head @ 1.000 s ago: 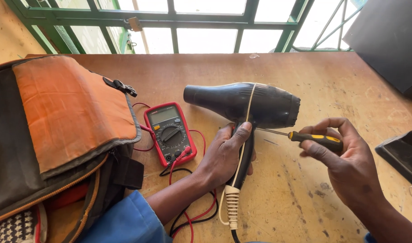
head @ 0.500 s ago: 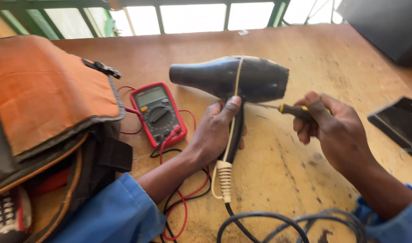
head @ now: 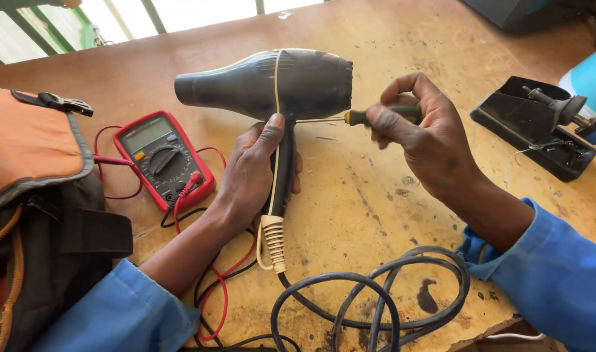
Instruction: Using a screwdriver to remove screws and open the plastic housing of a hair dryer to access internal components.
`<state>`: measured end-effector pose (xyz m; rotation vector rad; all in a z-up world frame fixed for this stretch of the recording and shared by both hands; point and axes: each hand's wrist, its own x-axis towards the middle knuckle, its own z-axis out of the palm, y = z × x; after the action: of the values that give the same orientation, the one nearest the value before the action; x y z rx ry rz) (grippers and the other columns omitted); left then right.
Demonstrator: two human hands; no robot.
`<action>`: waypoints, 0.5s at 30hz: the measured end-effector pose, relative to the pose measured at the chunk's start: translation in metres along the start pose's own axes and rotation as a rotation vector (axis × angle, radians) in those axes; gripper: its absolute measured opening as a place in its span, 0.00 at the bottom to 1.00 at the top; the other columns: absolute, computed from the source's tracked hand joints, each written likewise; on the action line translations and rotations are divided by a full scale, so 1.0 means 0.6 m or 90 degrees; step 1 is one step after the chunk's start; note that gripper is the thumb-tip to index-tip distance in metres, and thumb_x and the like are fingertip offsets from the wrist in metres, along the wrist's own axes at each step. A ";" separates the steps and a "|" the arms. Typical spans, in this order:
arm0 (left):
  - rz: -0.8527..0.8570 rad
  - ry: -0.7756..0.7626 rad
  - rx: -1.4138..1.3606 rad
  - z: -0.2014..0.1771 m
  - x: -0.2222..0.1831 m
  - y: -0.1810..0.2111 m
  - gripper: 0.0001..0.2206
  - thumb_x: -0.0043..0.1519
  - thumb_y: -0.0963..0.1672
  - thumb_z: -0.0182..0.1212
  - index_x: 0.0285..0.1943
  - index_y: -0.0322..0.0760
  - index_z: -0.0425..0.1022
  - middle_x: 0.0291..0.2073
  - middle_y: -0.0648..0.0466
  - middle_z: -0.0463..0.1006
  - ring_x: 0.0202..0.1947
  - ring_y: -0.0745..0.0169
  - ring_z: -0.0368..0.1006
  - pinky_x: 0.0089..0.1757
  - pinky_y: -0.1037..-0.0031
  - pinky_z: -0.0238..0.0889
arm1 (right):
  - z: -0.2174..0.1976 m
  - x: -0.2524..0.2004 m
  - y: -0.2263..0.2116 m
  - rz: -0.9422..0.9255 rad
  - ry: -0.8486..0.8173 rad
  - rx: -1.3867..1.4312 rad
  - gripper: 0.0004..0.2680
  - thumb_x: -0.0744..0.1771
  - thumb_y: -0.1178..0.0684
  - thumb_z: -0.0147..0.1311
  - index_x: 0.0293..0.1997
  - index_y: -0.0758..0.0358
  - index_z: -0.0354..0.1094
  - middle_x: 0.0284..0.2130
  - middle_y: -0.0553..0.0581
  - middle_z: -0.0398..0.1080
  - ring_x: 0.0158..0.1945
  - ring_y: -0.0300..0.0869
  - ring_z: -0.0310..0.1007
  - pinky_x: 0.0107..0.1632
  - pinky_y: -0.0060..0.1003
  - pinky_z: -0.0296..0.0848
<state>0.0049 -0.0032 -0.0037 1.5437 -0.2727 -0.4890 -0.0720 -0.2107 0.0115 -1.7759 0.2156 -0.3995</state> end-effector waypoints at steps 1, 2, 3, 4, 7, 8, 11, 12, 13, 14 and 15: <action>0.006 0.005 -0.009 -0.001 0.002 -0.001 0.19 0.68 0.53 0.41 0.38 0.34 0.64 0.23 0.44 0.77 0.16 0.56 0.72 0.21 0.66 0.63 | -0.001 0.002 0.002 -0.011 -0.004 0.002 0.09 0.65 0.55 0.58 0.44 0.56 0.61 0.38 0.55 0.74 0.35 0.40 0.72 0.42 0.34 0.79; 0.005 0.009 -0.009 -0.002 0.002 -0.002 0.19 0.68 0.53 0.41 0.38 0.34 0.64 0.23 0.44 0.77 0.16 0.56 0.72 0.21 0.66 0.63 | 0.005 -0.003 -0.011 -0.011 -0.008 0.003 0.09 0.65 0.55 0.58 0.44 0.56 0.61 0.38 0.55 0.74 0.35 0.40 0.72 0.42 0.34 0.79; 0.008 0.006 -0.017 -0.003 0.003 -0.004 0.19 0.68 0.54 0.41 0.39 0.34 0.64 0.23 0.44 0.77 0.15 0.56 0.72 0.20 0.66 0.63 | 0.011 -0.008 -0.023 0.027 -0.004 -0.035 0.08 0.66 0.50 0.55 0.44 0.59 0.64 0.39 0.58 0.75 0.35 0.41 0.75 0.37 0.34 0.79; 0.010 0.002 -0.023 -0.004 0.002 -0.006 0.20 0.68 0.54 0.41 0.39 0.34 0.64 0.23 0.44 0.77 0.15 0.55 0.72 0.19 0.66 0.63 | 0.018 -0.015 -0.034 0.067 -0.001 -0.073 0.11 0.67 0.45 0.53 0.45 0.62 0.67 0.39 0.60 0.76 0.35 0.42 0.78 0.32 0.34 0.80; 0.006 -0.006 -0.018 -0.002 0.001 -0.001 0.20 0.68 0.54 0.41 0.36 0.33 0.65 0.21 0.45 0.77 0.14 0.58 0.71 0.18 0.67 0.62 | 0.005 -0.002 -0.005 0.054 -0.032 0.006 0.15 0.71 0.42 0.47 0.42 0.66 0.70 0.23 0.59 0.71 0.22 0.39 0.66 0.26 0.31 0.66; 0.006 -0.009 -0.015 -0.002 -0.001 0.000 0.20 0.68 0.54 0.41 0.36 0.33 0.65 0.21 0.45 0.77 0.14 0.58 0.71 0.18 0.67 0.62 | 0.004 -0.003 -0.004 0.054 -0.028 0.008 0.15 0.71 0.42 0.47 0.42 0.66 0.70 0.23 0.59 0.71 0.22 0.39 0.66 0.26 0.31 0.66; 0.025 -0.015 0.011 0.000 -0.003 0.002 0.19 0.68 0.53 0.40 0.41 0.35 0.64 0.23 0.46 0.78 0.16 0.58 0.72 0.22 0.68 0.64 | 0.002 -0.005 -0.006 0.020 0.000 0.004 0.04 0.70 0.54 0.54 0.42 0.59 0.63 0.27 0.59 0.72 0.27 0.38 0.68 0.34 0.32 0.69; 0.019 -0.009 0.001 0.000 -0.003 0.001 0.20 0.68 0.54 0.40 0.38 0.34 0.64 0.23 0.46 0.77 0.15 0.58 0.72 0.20 0.68 0.63 | 0.002 -0.006 -0.007 0.005 -0.004 -0.012 0.06 0.67 0.52 0.57 0.43 0.57 0.62 0.33 0.57 0.74 0.32 0.38 0.73 0.37 0.32 0.74; 0.012 -0.003 -0.009 0.000 -0.003 0.000 0.21 0.68 0.54 0.41 0.36 0.34 0.65 0.22 0.46 0.77 0.15 0.58 0.71 0.19 0.68 0.62 | 0.002 -0.007 -0.009 -0.010 -0.007 -0.029 0.09 0.65 0.50 0.59 0.44 0.54 0.62 0.39 0.55 0.77 0.38 0.38 0.77 0.40 0.32 0.80; 0.011 -0.005 -0.008 -0.002 0.000 -0.003 0.21 0.68 0.54 0.41 0.36 0.34 0.65 0.22 0.46 0.77 0.15 0.58 0.71 0.19 0.68 0.62 | 0.003 -0.006 -0.012 -0.009 -0.004 -0.028 0.09 0.65 0.50 0.59 0.44 0.54 0.62 0.39 0.55 0.77 0.38 0.38 0.77 0.40 0.32 0.80; 0.024 -0.010 -0.008 -0.003 0.003 -0.006 0.20 0.68 0.54 0.41 0.37 0.35 0.65 0.22 0.46 0.77 0.15 0.58 0.71 0.19 0.68 0.62 | 0.004 -0.006 -0.015 0.022 -0.014 -0.047 0.08 0.69 0.47 0.51 0.44 0.58 0.63 0.34 0.57 0.76 0.32 0.39 0.74 0.35 0.32 0.74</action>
<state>0.0067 -0.0022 -0.0075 1.5198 -0.3094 -0.4722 -0.0749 -0.2052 0.0190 -1.8463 0.2477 -0.3505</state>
